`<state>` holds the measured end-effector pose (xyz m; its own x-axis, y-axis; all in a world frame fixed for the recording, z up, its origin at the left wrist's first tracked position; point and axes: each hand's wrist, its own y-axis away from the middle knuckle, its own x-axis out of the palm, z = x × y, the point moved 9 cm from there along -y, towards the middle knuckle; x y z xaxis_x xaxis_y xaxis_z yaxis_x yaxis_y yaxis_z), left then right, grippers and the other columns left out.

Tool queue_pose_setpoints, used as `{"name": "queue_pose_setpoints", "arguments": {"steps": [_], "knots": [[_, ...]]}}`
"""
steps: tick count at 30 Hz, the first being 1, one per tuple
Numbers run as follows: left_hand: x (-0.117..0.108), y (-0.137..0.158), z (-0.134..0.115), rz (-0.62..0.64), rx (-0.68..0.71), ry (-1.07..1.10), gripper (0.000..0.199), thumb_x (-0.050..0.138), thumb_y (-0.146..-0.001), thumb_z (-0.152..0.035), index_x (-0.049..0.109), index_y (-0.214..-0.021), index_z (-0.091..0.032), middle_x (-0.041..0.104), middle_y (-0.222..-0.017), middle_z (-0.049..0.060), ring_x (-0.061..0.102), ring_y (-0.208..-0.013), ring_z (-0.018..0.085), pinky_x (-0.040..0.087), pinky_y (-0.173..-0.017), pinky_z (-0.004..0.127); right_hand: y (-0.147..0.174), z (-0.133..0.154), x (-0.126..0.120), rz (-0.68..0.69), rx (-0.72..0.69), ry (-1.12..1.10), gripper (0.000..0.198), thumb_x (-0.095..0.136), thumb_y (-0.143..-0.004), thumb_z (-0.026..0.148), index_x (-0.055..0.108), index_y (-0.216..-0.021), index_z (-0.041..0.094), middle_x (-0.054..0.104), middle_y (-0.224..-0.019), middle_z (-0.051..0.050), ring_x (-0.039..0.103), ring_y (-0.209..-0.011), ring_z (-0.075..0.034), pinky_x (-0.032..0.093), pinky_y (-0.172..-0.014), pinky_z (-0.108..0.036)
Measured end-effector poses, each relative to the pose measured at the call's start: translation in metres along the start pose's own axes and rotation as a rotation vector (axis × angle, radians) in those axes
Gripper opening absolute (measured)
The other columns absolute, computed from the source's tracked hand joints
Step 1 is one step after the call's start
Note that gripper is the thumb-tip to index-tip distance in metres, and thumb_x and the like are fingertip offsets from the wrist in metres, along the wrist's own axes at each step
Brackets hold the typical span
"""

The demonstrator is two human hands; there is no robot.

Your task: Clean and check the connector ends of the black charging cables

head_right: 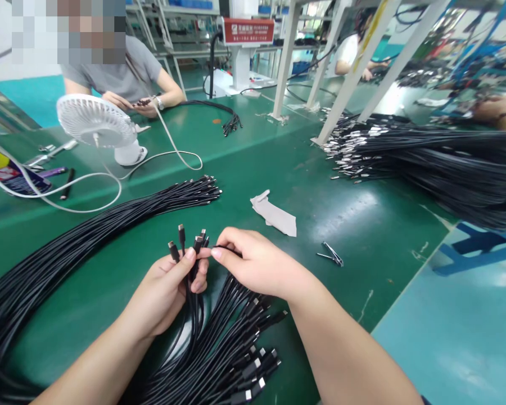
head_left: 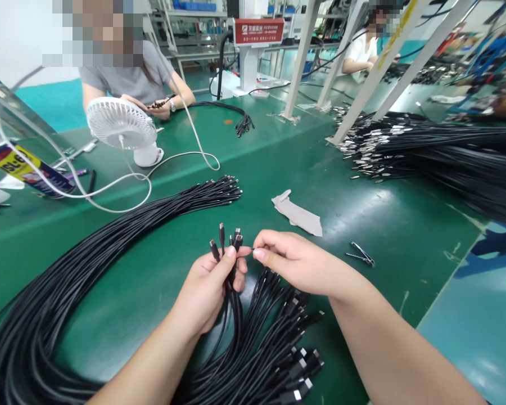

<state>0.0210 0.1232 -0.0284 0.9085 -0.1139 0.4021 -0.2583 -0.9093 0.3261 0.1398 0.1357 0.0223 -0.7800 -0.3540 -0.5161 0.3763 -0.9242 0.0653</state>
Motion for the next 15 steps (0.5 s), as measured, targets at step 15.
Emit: {"name": "queue_pose_setpoints", "arguments": {"steps": [15], "knots": [[0.001, -0.001, -0.001, 0.014, -0.016, 0.084, 0.030, 0.076, -0.073, -0.039, 0.074, -0.083, -0.011, 0.057, -0.063, -0.001, 0.046, -0.047, 0.007, 0.035, -0.048, 0.024, -0.002, -0.001, -0.006, -0.097, -0.073, -0.059, 0.013, 0.057, -0.087, 0.028, 0.059, -0.080, 0.018, 0.052, -0.065, 0.004, 0.047, -0.060, -0.010, 0.038, -0.054, -0.022]]}}
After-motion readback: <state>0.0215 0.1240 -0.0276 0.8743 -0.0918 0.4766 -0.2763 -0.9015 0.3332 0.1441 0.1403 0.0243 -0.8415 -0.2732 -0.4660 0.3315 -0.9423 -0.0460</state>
